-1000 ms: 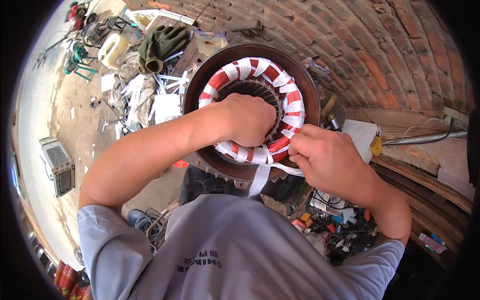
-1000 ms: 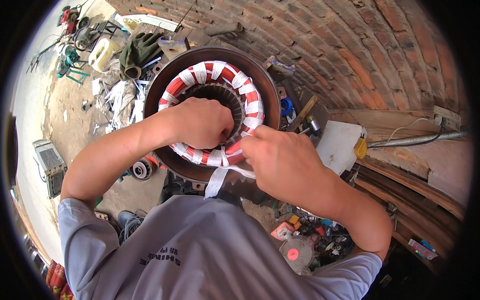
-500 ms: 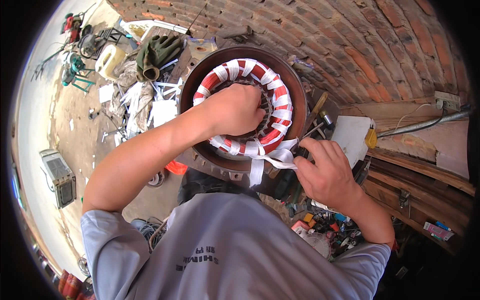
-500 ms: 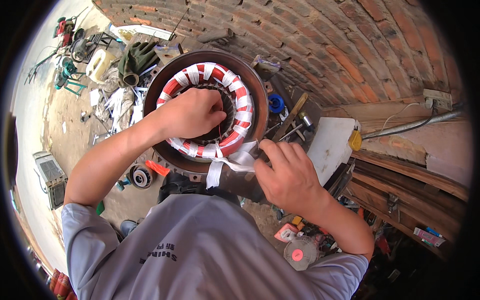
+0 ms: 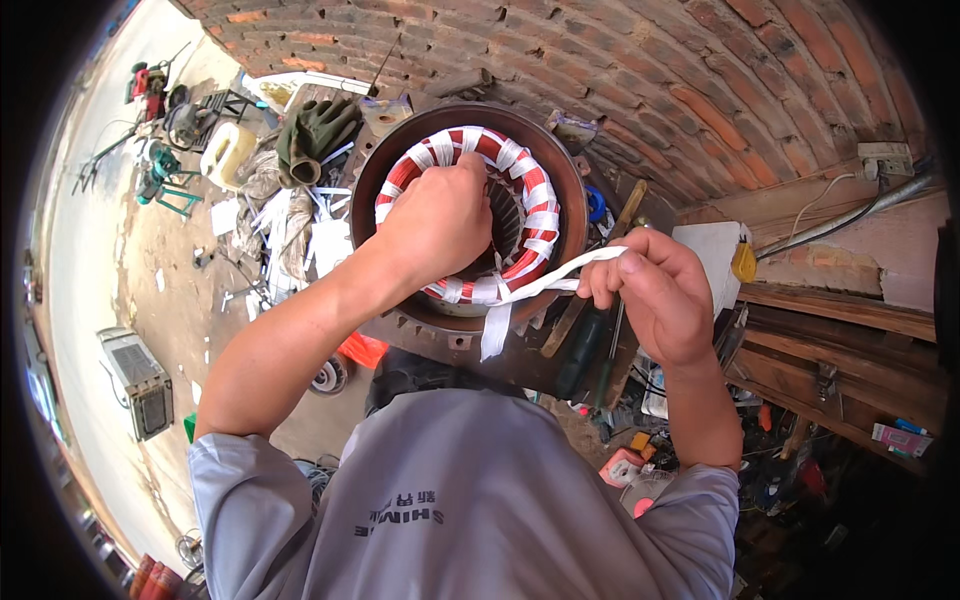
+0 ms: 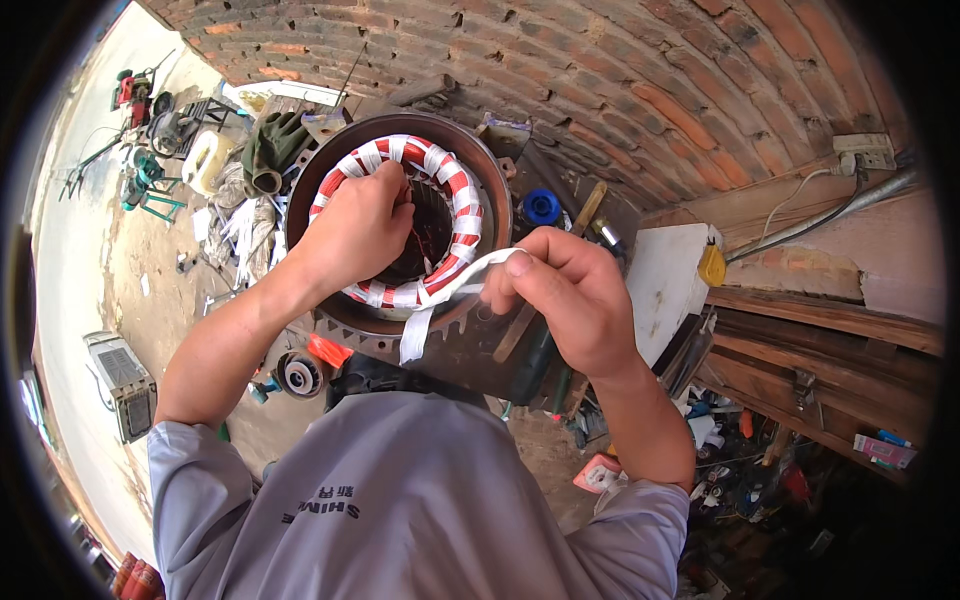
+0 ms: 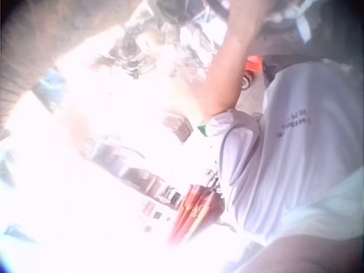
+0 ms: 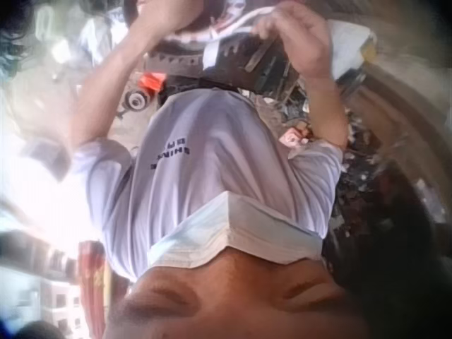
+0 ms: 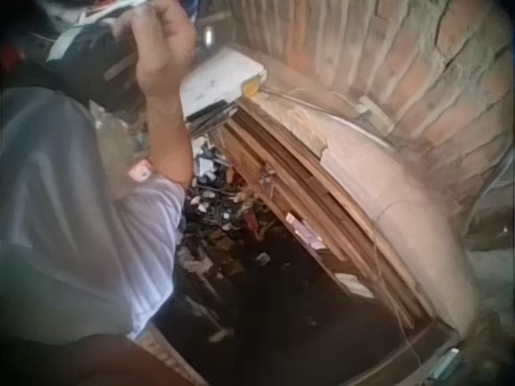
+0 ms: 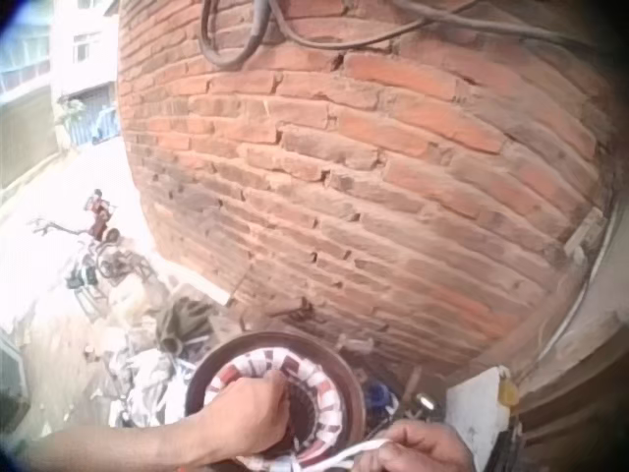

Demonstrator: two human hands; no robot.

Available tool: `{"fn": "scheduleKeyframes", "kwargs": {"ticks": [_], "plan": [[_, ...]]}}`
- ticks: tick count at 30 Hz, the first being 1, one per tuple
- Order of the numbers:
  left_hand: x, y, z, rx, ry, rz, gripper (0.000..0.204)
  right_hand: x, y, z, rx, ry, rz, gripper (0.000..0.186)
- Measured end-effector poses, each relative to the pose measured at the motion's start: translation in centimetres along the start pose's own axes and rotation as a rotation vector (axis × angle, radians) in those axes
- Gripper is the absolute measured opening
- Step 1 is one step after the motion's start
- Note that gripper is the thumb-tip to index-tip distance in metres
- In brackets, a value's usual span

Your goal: The person wraps a white insulating tape around a red copper-wound motor stator. They repeatedly fold the tape into the stator slots, press it down, and use a hammer to tap the tape into place. The person continues this process around the circumference of the stator.

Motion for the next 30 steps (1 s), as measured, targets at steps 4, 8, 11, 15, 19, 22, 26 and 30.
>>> {"fn": "scheduleKeyframes", "kwargs": {"ticks": [4, 8, 11, 15, 19, 22, 26, 30], "plan": [[4.0, 0.9, 0.2, 0.065, -0.078, -0.258, 0.010, 0.5, 1.1, -2.3, 0.048, -0.313, 0.022, 0.015], [5.1, -0.6, -0.3, 0.248, -0.815, -0.268, 0.009, -0.7, 1.1, -2.2, 0.115, -0.260, -0.033, 0.014], [2.8, -2.3, -1.4, 0.386, -1.398, -0.001, 0.013, -0.9, 1.9, -3.6, 0.041, -0.201, -0.130, 0.015], [3.0, -4.1, -3.6, 0.075, -1.045, 0.351, 0.011, -1.0, 2.4, -3.4, 0.025, -0.195, -0.122, 0.014], [3.1, -5.3, -4.6, -0.277, -0.574, 0.258, 0.011, -1.4, 2.3, -2.8, -0.033, -0.140, -0.092, 0.017], [3.1, -5.7, -4.8, -0.226, -0.442, 0.155, 0.022, -1.5, 2.1, -2.9, -0.022, -0.123, -0.092, 0.017], [3.2, -6.0, -4.8, -0.017, -0.403, 0.187, 0.033, -0.8, 2.3, -2.8, -0.062, -0.145, -0.096, 0.015], [2.8, -6.0, -5.2, -0.139, -0.285, 0.063, 0.025, -1.0, 1.6, -3.0, 0.145, -0.230, -0.187, 0.017]]}}
Point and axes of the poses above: each hand's wrist, its own y-axis towards the middle knuckle, its own x-axis out of the back of the hand, z = x × y, the point moved 5 cm from there along y, towards the middle knuckle, and after that the axes turned 14 degrees about -z, right-handed, at the moved point
